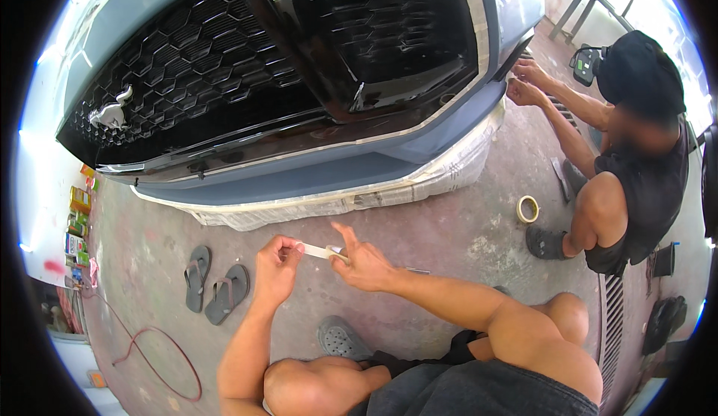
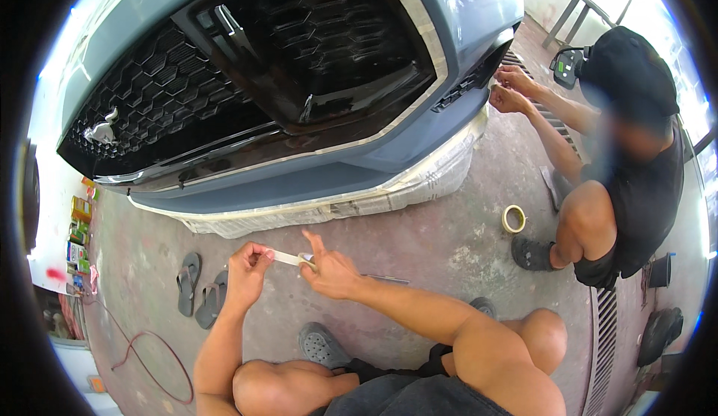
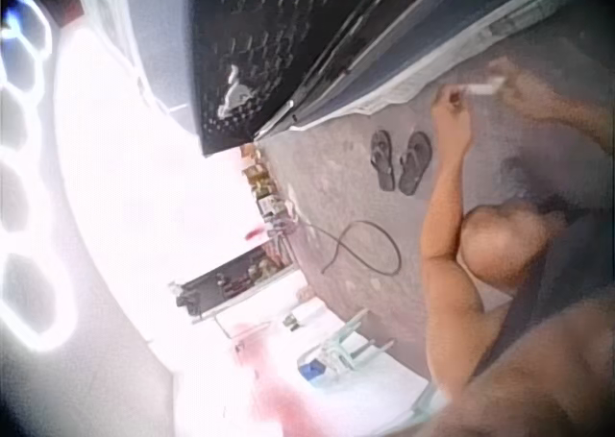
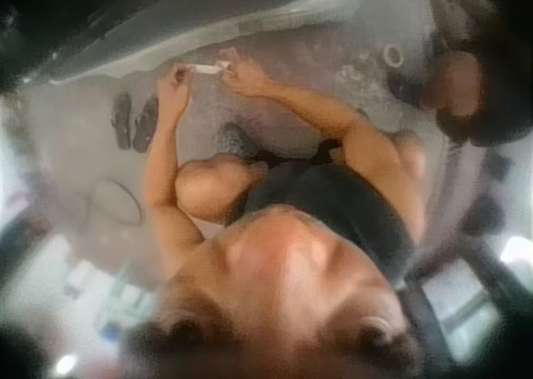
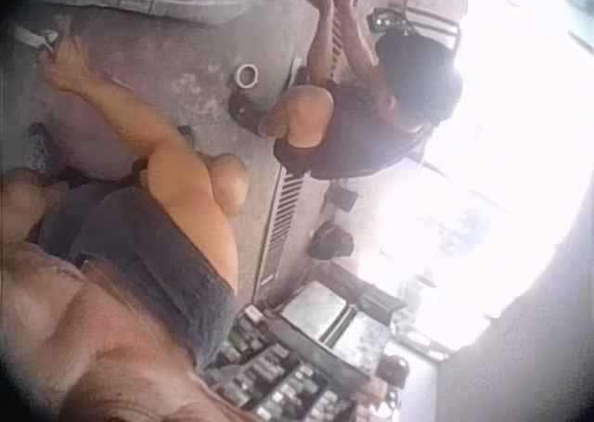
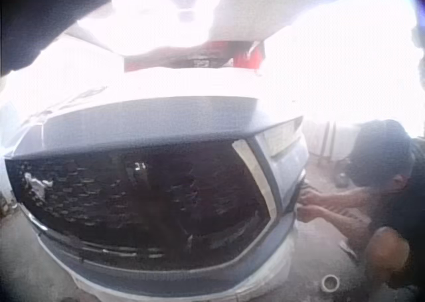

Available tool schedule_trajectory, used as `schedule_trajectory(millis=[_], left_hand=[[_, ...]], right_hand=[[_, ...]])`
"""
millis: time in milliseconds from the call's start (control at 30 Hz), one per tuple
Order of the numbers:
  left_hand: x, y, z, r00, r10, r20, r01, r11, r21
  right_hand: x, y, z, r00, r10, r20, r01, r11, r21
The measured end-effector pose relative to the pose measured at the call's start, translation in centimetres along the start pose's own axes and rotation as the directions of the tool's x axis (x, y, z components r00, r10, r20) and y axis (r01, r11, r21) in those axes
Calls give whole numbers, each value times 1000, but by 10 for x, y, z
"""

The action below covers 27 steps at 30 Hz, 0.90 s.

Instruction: The person kneels in front of a car and applies strips of masking tape along the edges of the front bumper and grille. They smooth each strip with their fingers and continue adding more tape to cover the perimeter.

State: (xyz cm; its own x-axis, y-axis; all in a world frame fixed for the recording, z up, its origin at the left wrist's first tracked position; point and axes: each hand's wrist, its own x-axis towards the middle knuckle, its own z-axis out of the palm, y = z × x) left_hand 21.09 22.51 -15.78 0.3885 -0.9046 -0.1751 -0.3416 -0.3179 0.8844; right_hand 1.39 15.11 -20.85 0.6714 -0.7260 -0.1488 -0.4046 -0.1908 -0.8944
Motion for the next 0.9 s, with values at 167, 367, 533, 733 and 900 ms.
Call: schedule_trajectory(millis=[167, 367, 533, 733, 900], left_hand=[[-9, 2, 17, 988, 130, -77, -140, 982, -130], [-22, 10, 18, 977, 164, -137, -180, 977, -114], [-26, 7, 15, 981, 167, -96, -183, 964, -193], [-27, 6, 18, 958, 221, -181, -241, 965, -99], [-29, 1, 18, 946, 222, -238, -244, 968, -67]], right_hand=[[5, -8, -4, 985, -18, 169, -40, 942, 332], [7, -23, -7, 984, 8, 178, -92, 880, 465], [3, -37, -8, 988, 29, 152, -92, 898, 429], [-1, -46, -6, 979, 64, 192, -141, 897, 420], [5, -55, -11, 974, 61, 216, -125, 948, 294]])
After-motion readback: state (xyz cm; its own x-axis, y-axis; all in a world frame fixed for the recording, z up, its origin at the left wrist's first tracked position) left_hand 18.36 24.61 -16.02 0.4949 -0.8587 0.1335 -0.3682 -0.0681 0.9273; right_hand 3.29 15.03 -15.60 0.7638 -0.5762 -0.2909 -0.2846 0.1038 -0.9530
